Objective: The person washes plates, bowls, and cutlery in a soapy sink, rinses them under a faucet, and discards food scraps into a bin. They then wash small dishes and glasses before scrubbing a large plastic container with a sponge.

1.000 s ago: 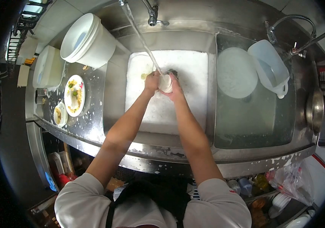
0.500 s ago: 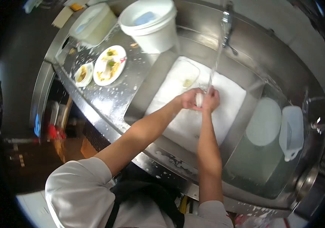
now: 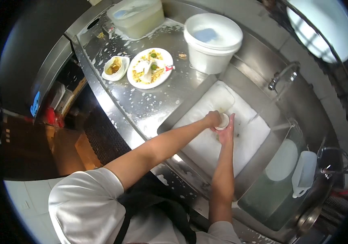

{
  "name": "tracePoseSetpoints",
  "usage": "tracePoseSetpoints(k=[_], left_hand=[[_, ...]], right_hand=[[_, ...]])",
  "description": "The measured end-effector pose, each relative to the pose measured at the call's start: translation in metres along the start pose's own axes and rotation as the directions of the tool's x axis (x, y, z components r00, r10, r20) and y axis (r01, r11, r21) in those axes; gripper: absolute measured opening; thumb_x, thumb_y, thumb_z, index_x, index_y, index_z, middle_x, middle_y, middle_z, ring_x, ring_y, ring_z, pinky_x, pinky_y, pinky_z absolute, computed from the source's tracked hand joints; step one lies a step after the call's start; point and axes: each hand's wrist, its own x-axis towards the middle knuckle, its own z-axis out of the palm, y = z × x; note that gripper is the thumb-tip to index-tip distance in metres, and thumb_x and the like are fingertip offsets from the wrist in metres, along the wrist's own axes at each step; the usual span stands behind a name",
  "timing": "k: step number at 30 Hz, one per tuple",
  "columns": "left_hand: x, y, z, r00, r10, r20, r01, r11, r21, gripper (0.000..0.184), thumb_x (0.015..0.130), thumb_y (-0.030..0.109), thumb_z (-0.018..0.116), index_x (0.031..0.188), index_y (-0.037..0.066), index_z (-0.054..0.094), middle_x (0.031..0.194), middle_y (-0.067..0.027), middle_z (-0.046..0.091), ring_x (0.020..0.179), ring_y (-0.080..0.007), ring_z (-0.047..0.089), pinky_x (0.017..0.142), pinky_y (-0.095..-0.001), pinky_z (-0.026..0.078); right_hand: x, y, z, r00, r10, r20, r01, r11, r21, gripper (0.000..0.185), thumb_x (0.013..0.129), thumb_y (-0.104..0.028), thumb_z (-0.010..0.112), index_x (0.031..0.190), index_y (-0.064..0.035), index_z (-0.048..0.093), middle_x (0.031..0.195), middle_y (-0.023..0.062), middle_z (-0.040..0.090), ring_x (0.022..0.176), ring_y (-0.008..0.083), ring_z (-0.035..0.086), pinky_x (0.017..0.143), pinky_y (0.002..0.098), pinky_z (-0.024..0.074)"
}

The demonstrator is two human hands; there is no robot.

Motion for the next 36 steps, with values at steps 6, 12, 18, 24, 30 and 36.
tracePoseSetpoints(k=[6, 12, 18, 24, 30, 36], left_hand=[[-0.050, 0.005, -0.058, 0.989, 0.002, 0.147, 0.020, 0.988, -0.152, 0.026, 0.082, 0.020, 0.059, 0.097, 0.000, 0.066, 0.095, -0.0205, 0.067, 0.086, -0.0318, 0.067, 0.075, -0.0395, 0.054], [-0.159, -0.086, -0.247, 0.778, 0.384, -0.497, -0.470, 0.881, -0.056, 0.024, 0.085, 0.018, 0.058, 0.106, 0.007, 0.063, 0.095, -0.0137, 0.067, 0.088, -0.0245, 0.064, 0.078, -0.0358, 0.050], [-0.163, -0.244, -0.422, 0.630, 0.366, -0.685, 0.100, 0.836, 0.539, 0.047, 0.086, 0.038, 0.057, 0.111, -0.002, 0.054, 0.108, -0.0222, 0.056, 0.100, -0.0381, 0.054, 0.084, -0.0435, 0.046], [-0.159, -0.257, -0.408, 0.660, 0.449, -0.602, 0.117, 0.730, 0.673, 0.044, 0.088, 0.040, 0.052, 0.113, 0.003, 0.053, 0.107, -0.0196, 0.058, 0.099, -0.0374, 0.055, 0.081, -0.0469, 0.047], [-0.161, -0.253, -0.412, 0.668, 0.420, -0.614, 0.042, 0.803, 0.594, 0.034, 0.085, 0.035, 0.057, 0.102, 0.006, 0.061, 0.093, -0.0172, 0.063, 0.086, -0.0334, 0.061, 0.074, -0.0435, 0.049], [-0.159, -0.248, -0.443, 0.853, 0.232, -0.467, -0.083, 0.944, 0.318, 0.039, 0.076, 0.039, 0.067, 0.095, 0.005, 0.066, 0.079, -0.0163, 0.066, 0.072, -0.0294, 0.065, 0.068, -0.0406, 0.050]], right_hand=[[0.011, 0.017, -0.020, 0.970, -0.019, -0.241, 0.093, 0.950, 0.299, 0.035, 0.094, -0.021, 0.040, 0.123, -0.0015, 0.047, 0.117, 0.0142, 0.056, 0.107, 0.0296, 0.056, 0.091, 0.0478, 0.0493], [0.033, -0.011, -0.067, 0.789, -0.067, -0.611, 0.205, 0.966, 0.159, 0.033, 0.090, -0.015, 0.038, 0.117, -0.0029, 0.050, 0.108, 0.0145, 0.058, 0.095, 0.0322, 0.059, 0.080, 0.0459, 0.0548], [-0.003, -0.010, 0.078, 0.799, -0.298, -0.522, 0.237, 0.954, -0.182, 0.034, 0.089, -0.012, 0.052, 0.122, -0.0038, 0.046, 0.112, 0.0147, 0.055, 0.098, 0.0322, 0.057, 0.070, 0.0506, 0.0563], [0.010, -0.150, 0.275, 0.125, -0.972, 0.197, 0.521, -0.105, -0.847, 0.036, 0.086, -0.011, 0.057, 0.120, -0.0030, 0.051, 0.113, 0.0152, 0.058, 0.097, 0.0256, 0.059, 0.088, 0.0361, 0.0459], [0.141, -0.192, 0.310, 0.968, -0.221, 0.117, -0.025, -0.552, -0.834, 0.033, 0.079, -0.014, 0.062, 0.111, -0.0062, 0.062, 0.104, 0.0182, 0.065, 0.097, 0.0324, 0.061, 0.084, 0.0391, 0.0474], [0.123, -0.182, 0.369, 0.948, -0.272, -0.167, -0.241, -0.269, -0.932, 0.029, 0.078, -0.013, 0.063, 0.107, -0.0071, 0.065, 0.102, 0.0172, 0.066, 0.085, 0.0271, 0.065, 0.075, 0.0354, 0.0502]])
